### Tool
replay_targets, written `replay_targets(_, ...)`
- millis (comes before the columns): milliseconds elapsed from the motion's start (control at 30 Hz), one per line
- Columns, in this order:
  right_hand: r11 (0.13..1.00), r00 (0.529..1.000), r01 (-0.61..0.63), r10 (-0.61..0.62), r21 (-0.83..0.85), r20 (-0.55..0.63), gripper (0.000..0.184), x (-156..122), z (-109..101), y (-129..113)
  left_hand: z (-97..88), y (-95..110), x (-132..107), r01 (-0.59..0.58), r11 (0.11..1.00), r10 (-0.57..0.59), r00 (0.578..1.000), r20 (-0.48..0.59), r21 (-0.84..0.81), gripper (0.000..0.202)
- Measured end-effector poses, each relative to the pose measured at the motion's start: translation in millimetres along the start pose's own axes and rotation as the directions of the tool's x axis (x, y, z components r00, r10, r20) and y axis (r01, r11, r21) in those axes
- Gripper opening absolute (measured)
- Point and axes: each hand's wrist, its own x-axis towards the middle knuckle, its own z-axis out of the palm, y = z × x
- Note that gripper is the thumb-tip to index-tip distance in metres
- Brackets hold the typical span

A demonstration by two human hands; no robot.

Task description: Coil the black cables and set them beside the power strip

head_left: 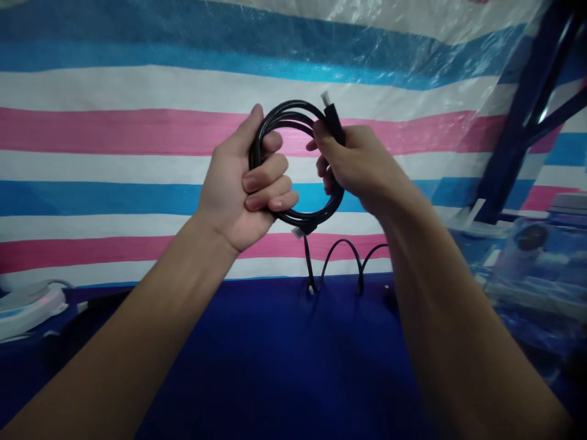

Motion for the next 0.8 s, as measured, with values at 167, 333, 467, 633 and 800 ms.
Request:
replay_targets(167,0.993,0.984,0.112,-0.116,0.042,0.136,0.024,-5,-10,-9,-8.8,8,3,0.129,0.98,-0.115,0.989,-0.098,0.149,0.04)
replay_targets(333,0.989,0.959,0.089,-0.118,0.119,0.259,0.025,-13,-10,-22,-12.9,13,4,0.111,0.96,-0.057,0.976,-0.211,0.256,0.046)
replay_targets(467,0.958,0.916,0.003,-0.117,0.285,0.384,0.024,-18,-7,-30,-20.6,11,6,0.0,0.95,0.097,0.951,-0.294,0.313,0.043)
replay_targets(633,0.877,0.954,-0.198,0.07,0.437,0.291,0.005,-14,1,-31,-17.6,3,7,-0.245,0.887,0.346,0.914,-0.211,0.392,0.031)
replay_targets(800,0.704,0.948,-0.286,0.306,0.65,0.086,0.009,-9,6,-32,-3.1,1,6,-0.334,0.93,0.36,0.911,-0.201,0.153,0.03)
